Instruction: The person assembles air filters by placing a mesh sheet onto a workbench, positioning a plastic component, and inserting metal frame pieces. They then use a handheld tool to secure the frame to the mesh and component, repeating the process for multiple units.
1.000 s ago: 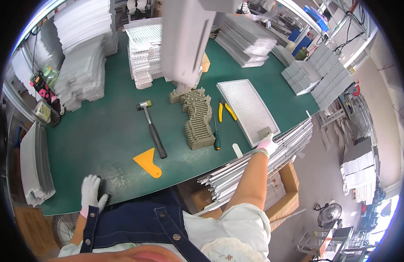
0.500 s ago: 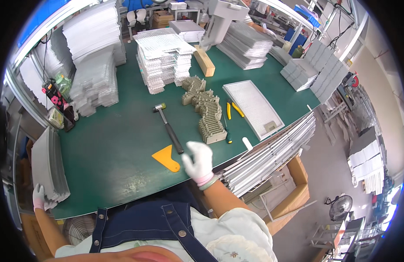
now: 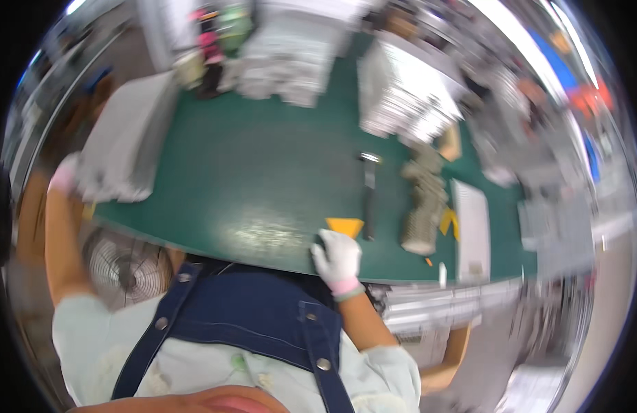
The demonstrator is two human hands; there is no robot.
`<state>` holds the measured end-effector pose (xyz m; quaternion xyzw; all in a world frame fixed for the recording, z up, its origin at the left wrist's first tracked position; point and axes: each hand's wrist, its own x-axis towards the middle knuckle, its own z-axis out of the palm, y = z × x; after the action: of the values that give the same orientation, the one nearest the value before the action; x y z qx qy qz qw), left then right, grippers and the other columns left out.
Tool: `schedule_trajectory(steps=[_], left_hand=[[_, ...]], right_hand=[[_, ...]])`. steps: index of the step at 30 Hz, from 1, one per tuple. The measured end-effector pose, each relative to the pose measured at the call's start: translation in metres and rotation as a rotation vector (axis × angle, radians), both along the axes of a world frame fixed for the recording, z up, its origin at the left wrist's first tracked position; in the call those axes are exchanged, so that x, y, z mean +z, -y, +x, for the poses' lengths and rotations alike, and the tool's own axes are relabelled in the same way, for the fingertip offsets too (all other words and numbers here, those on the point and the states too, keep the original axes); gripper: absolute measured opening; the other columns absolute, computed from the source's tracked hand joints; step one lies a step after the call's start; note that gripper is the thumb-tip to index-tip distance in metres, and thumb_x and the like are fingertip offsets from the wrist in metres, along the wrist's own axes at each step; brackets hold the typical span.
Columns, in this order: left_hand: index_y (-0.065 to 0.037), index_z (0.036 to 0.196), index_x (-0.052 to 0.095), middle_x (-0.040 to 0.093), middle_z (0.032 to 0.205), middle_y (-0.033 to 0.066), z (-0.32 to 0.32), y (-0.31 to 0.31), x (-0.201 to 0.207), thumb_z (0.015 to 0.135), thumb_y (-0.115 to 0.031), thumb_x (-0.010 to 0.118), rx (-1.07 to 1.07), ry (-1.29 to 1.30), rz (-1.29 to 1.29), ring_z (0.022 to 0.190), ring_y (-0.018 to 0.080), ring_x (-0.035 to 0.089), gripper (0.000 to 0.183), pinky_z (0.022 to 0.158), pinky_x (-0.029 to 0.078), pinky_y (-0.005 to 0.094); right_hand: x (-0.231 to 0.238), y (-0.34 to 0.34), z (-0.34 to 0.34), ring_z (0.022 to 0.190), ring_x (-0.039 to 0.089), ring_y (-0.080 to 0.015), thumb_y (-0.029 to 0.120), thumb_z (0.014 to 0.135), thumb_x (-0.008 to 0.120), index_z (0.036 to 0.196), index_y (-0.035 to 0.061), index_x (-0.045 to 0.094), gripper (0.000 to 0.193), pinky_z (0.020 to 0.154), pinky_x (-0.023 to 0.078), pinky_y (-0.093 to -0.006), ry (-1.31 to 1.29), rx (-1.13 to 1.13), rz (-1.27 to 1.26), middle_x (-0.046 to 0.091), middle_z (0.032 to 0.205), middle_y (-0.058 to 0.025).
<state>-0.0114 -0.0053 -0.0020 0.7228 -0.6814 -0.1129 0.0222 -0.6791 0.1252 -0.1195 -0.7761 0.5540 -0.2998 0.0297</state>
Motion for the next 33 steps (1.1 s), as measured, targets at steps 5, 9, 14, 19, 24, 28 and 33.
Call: schedule_trajectory(steps=[5, 9, 14, 19, 24, 28, 33], left_hand=[[-0.006, 0.116, 0.067, 0.068, 0.113, 0.0192, -0.017, -0.011, 0.067, 0.083, -0.031, 0.067, 0.352, 0.024, 0.038, 0.103, 0.0358, 0.065, 0.042, 0.087, 0.053, 0.0388], [-0.004, 0.122, 0.064, 0.065, 0.123, 0.0163, 0.053, -0.040, 0.047, 0.090, -0.029, 0.062, -0.037, 0.429, -0.364, 0.116, 0.0279, 0.061, 0.041, 0.095, 0.048, 0.0335], [0.004, 0.132, 0.057, 0.067, 0.122, 0.0127, -0.074, -0.070, 0.055, 0.093, -0.028, 0.063, 0.159, -0.571, -0.667, 0.114, 0.0206, 0.061, 0.050, 0.098, 0.047, 0.0342], [-0.005, 0.122, 0.062, 0.063, 0.110, 0.0229, -0.270, -0.093, -0.028, 0.080, -0.053, 0.068, -0.026, -0.223, -0.213, 0.102, 0.0345, 0.064, 0.064, 0.086, 0.052, 0.0434], [-0.002, 0.092, 0.070, 0.068, 0.079, 0.0175, -0.337, -0.069, -0.046, 0.082, -0.075, 0.053, -0.480, -0.023, 0.373, 0.079, 0.0344, 0.070, 0.076, 0.075, 0.054, 0.0457], [-0.002, 0.094, 0.069, 0.069, 0.095, 0.0226, -0.327, 0.028, -0.012, 0.084, -0.058, 0.061, -0.423, -0.075, -0.159, 0.090, 0.0361, 0.068, 0.058, 0.081, 0.053, 0.0453], [0.000, 0.117, 0.065, 0.066, 0.112, 0.0223, -0.323, 0.220, 0.014, 0.089, -0.043, 0.059, -0.201, -0.343, -0.527, 0.108, 0.0378, 0.062, 0.051, 0.095, 0.048, 0.0454]], right_hand=[[-0.024, -0.006, -0.003, 0.094, 0.062, -0.0400, 0.017, 0.081, 0.070, 0.113, 0.0000, 0.062, 0.037, 0.083, 0.049, -0.0474, -0.088, 0.028, -0.092, 0.066, 0.102, -0.0200], [-0.035, -0.002, 0.001, 0.098, 0.061, -0.0402, 0.016, 0.082, 0.069, 0.115, -0.0011, 0.061, 0.038, 0.088, 0.047, -0.0473, -0.092, 0.064, -0.089, 0.065, 0.105, -0.0195], [-0.029, -0.001, -0.006, 0.106, 0.060, -0.0378, 0.015, 0.085, 0.068, 0.119, -0.0030, 0.059, 0.040, 0.094, 0.046, -0.0460, -0.070, -0.001, -0.046, 0.063, 0.114, -0.0201], [-0.022, 0.029, 0.031, 0.119, 0.054, -0.0340, 0.027, 0.098, 0.058, 0.129, -0.0066, 0.053, 0.046, 0.104, 0.041, -0.0425, 0.631, -0.049, -0.141, 0.056, 0.128, -0.0207], [0.009, 0.062, 0.064, 0.110, 0.055, -0.0374, 0.038, 0.079, 0.071, 0.117, 0.0050, 0.063, 0.051, 0.101, 0.039, -0.0493, -0.182, 0.241, 0.227, 0.059, 0.117, -0.0176], [0.015, 0.068, 0.059, 0.108, 0.059, -0.0347, 0.032, 0.074, 0.078, 0.109, 0.0038, 0.067, 0.047, 0.099, 0.043, -0.0475, -0.264, 0.234, 0.173, 0.064, 0.113, -0.0163], [0.078, 0.190, 0.060, 0.112, 0.062, -0.0319, 0.014, 0.086, 0.069, 0.114, -0.0040, 0.064, 0.034, 0.099, 0.047, -0.0392, 0.223, 0.255, 0.045, 0.064, 0.117, -0.0195]])
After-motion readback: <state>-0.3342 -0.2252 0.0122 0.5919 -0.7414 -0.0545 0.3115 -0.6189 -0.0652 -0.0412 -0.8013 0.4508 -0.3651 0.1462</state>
